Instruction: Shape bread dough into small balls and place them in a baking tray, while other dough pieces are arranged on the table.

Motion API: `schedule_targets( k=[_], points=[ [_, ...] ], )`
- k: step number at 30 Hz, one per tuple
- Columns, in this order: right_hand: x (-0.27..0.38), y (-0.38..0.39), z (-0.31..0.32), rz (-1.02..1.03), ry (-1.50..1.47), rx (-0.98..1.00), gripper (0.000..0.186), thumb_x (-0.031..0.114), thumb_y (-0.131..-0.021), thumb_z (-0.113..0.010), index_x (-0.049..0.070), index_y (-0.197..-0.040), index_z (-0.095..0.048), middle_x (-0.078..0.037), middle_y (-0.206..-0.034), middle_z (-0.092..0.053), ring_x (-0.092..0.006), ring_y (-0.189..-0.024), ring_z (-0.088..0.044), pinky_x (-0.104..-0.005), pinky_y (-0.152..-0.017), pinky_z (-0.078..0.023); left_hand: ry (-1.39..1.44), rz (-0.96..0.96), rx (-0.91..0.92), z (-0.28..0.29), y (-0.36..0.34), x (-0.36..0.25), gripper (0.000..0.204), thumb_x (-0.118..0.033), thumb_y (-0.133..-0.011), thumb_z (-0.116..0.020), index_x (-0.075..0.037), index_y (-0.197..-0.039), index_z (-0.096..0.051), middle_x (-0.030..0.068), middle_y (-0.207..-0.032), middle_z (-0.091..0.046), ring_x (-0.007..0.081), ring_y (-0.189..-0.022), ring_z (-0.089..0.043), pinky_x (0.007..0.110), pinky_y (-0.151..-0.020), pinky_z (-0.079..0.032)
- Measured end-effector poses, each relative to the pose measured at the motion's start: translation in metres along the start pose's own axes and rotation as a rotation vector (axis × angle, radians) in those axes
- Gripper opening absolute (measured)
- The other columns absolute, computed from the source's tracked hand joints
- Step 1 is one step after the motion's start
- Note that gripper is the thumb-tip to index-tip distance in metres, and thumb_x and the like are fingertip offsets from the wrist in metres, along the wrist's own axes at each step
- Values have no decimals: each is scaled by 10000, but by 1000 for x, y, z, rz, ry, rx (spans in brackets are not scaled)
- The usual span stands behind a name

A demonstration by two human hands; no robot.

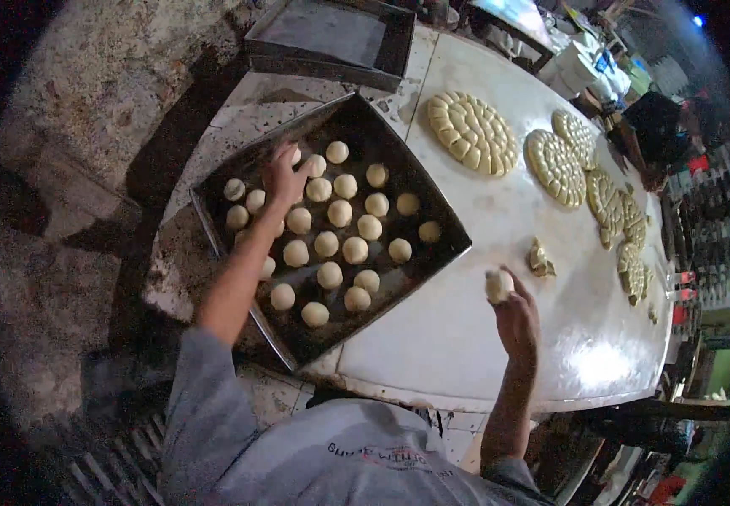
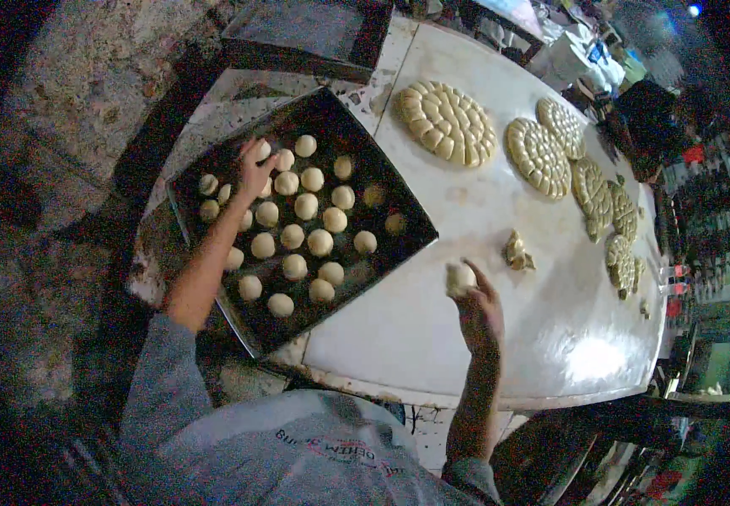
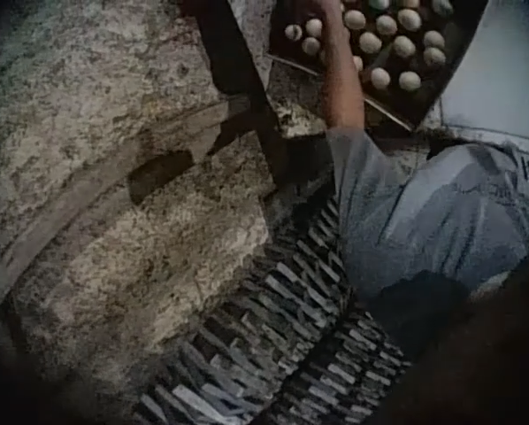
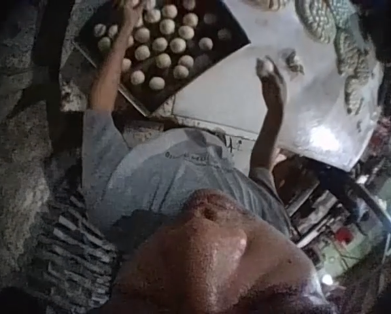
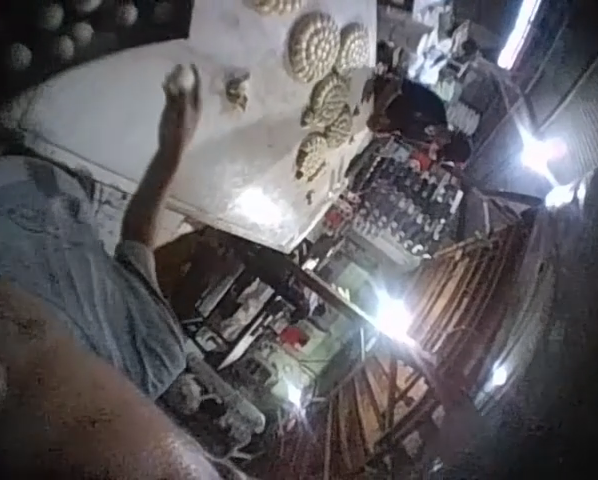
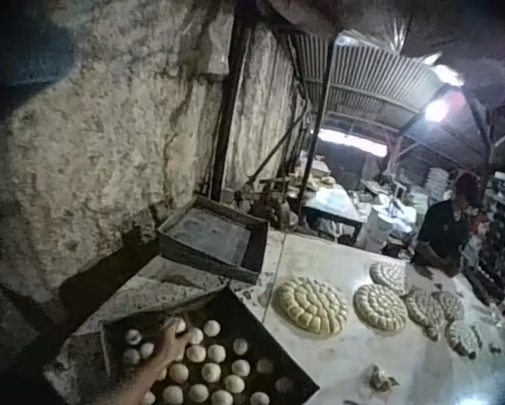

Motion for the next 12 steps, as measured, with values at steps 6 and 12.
schedule_targets(
  k=[6, 12],
  points=[
    [105, -90, -184, 895, 639, -277, 424, 62, -787, -635, 16, -1181, -485, -112, -1089, -578, -167, -959, -561, -272, -781, -466, 1173, 125, 819, 71, 135, -188, 278, -179, -847, -571, -5, -1064, -570, 41, -982, -602, 136, -934, -553, 258, -872, -426],
    [-79, -282, -72, 412, 768, 37, 407, 339, -826, -488, 100, -1153, -523, -183, -1069, -544, -226, -989, -521, -367, -874, -375, 812, -97, 1188, 2, 237, -231, 314, -267, -854, -582, -58, -1088, -575, 102, -1050, -606, 189, -995, -552, 313, -897, -407]
  ],
)
Point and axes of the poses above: each hand's wrist, its own y-axis away from the middle knuckle, its own z-axis out of the back of the hand, x = y × z, the point moved 6 cm from there along -y, towards the middle knuckle
